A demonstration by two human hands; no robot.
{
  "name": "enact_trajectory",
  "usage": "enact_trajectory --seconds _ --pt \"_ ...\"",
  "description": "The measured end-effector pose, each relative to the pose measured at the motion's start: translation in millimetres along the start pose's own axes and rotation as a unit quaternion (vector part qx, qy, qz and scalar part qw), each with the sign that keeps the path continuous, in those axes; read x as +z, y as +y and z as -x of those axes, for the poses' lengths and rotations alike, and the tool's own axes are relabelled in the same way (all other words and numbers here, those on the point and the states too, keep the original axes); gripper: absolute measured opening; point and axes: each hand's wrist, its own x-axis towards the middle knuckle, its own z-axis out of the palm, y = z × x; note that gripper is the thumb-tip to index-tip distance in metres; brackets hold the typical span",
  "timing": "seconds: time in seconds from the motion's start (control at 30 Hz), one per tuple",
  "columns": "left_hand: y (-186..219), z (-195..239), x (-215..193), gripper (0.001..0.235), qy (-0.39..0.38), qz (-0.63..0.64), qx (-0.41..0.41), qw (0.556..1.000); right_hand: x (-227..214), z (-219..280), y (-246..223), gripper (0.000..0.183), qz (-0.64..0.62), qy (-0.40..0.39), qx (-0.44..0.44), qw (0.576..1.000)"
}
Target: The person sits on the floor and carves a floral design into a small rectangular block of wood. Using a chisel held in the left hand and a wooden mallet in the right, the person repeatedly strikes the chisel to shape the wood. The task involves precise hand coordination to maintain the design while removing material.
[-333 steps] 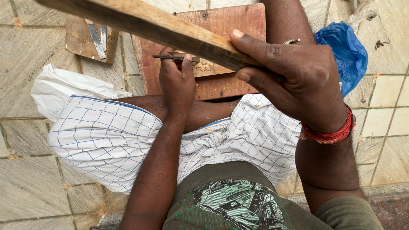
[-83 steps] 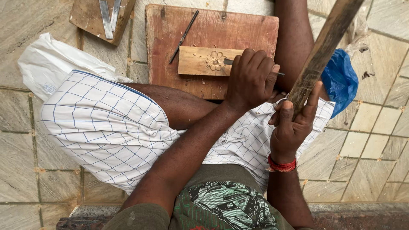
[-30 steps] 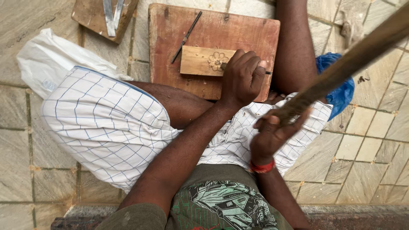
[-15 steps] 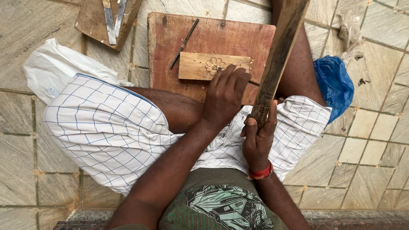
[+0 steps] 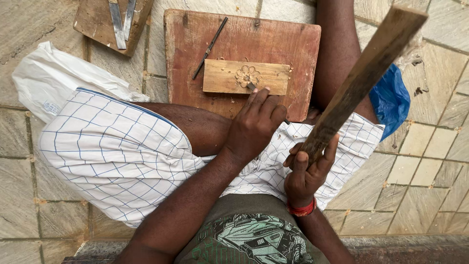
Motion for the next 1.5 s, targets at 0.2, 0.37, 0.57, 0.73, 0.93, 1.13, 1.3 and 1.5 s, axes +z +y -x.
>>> enact_trajectory --seconds 0.2,0.37,0.57,0.73,0.93,1.13,1.3,1.5 --pt "-1 1 -2 0.017 0.0 0.031 -0.011 0.999 -1 3 1 0.074 0.019 -0.003 -0.027 0.999" --pt "-2 1 -1 0.017 0.002 0.039 -0.021 0.999 -3 11 5 0.066 0.022 0.013 -0.078 0.997" --pt "-3 1 0 0.019 0.005 0.04 -0.024 0.999 2 8 7 0.053 0.072 -0.013 -0.085 0.994" --pt "-3 -1 -4 0.02 0.013 0.051 -0.018 0.998 10 -5 9 0.05 0.195 -0.084 -0.151 0.965" --pt "-6 1 -9 0.022 0.008 0.045 0.004 0.999 16 -8 6 0.018 0.155 -0.061 -0.1 0.981" --pt "-11 2 -15 0.025 -0.01 0.047 0.012 0.999 14 -3 14 0.025 0.081 -0.031 -0.093 0.992" --pt "-12 0 -18 0.028 -0.01 0.088 0.024 0.996 11 0 22 0.019 0.223 -0.077 -0.099 0.967" --pt "-17 6 -24 0.023 -0.029 0.055 0.024 0.998 18 -2 17 0.015 0.18 -0.092 -0.055 0.978"
